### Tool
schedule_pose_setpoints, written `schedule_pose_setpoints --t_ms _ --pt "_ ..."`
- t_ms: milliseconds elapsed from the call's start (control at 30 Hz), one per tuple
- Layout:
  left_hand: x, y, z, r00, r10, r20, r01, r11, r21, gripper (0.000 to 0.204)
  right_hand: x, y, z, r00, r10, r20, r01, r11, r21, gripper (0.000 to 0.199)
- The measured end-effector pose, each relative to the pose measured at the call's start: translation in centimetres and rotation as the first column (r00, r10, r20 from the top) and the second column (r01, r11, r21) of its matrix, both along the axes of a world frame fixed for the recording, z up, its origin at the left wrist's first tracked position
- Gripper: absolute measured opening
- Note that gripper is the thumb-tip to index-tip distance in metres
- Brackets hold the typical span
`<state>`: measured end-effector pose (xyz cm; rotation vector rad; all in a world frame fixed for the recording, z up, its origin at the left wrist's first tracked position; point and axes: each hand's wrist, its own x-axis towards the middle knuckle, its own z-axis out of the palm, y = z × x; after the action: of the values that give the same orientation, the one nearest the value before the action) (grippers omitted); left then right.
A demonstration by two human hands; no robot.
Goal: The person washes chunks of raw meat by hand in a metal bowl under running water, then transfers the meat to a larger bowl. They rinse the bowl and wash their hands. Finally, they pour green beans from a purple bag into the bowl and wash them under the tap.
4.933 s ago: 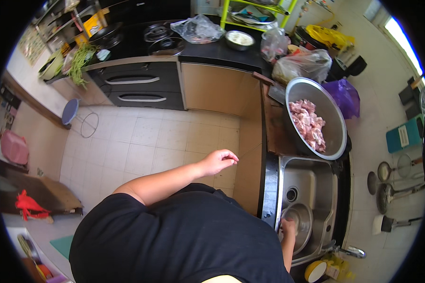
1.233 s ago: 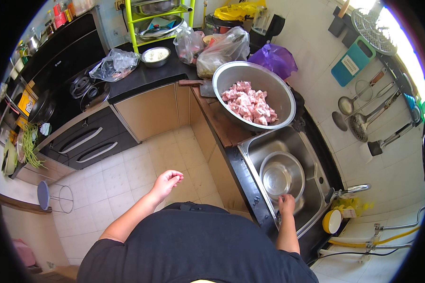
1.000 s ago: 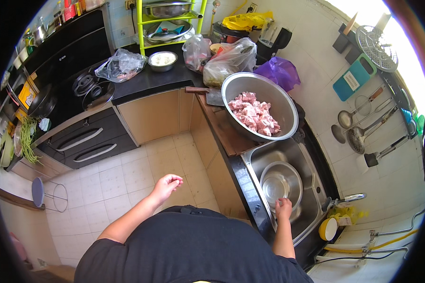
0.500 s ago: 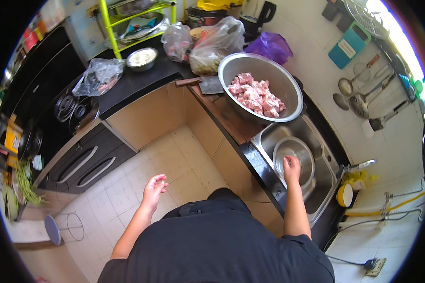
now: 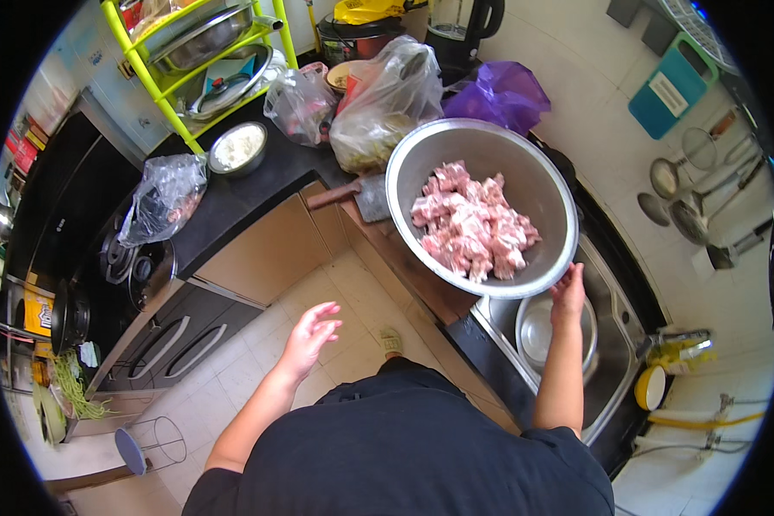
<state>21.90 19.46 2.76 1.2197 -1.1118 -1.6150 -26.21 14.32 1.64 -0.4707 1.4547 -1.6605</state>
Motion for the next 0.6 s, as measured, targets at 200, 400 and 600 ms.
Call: schedule_pose_setpoints --t_ms 200,400,600 --pt "-6.2 -10.0 3.5 0.986 -0.158 0.048 0.163 0.979 -0.124 0.054 -1.1 -5.8 2.6 0.870 0.263 0.417 -0.219 0.964 -0.151 0.046" --pt "-11.4 -14.0 4.5 0.968 -0.253 0.010 0.250 0.951 -0.184 0.069 -4.8 -7.0 1.7 0.841 0.339 0.421 -0.336 0.938 -0.085 0.034" --pt "-12.5 -13.8 2.9 0.931 -0.225 -0.288 0.232 0.973 -0.011 0.075 -3.8 -6.9 2.3 0.924 0.362 0.122 -0.361 0.932 -0.029 0.059"
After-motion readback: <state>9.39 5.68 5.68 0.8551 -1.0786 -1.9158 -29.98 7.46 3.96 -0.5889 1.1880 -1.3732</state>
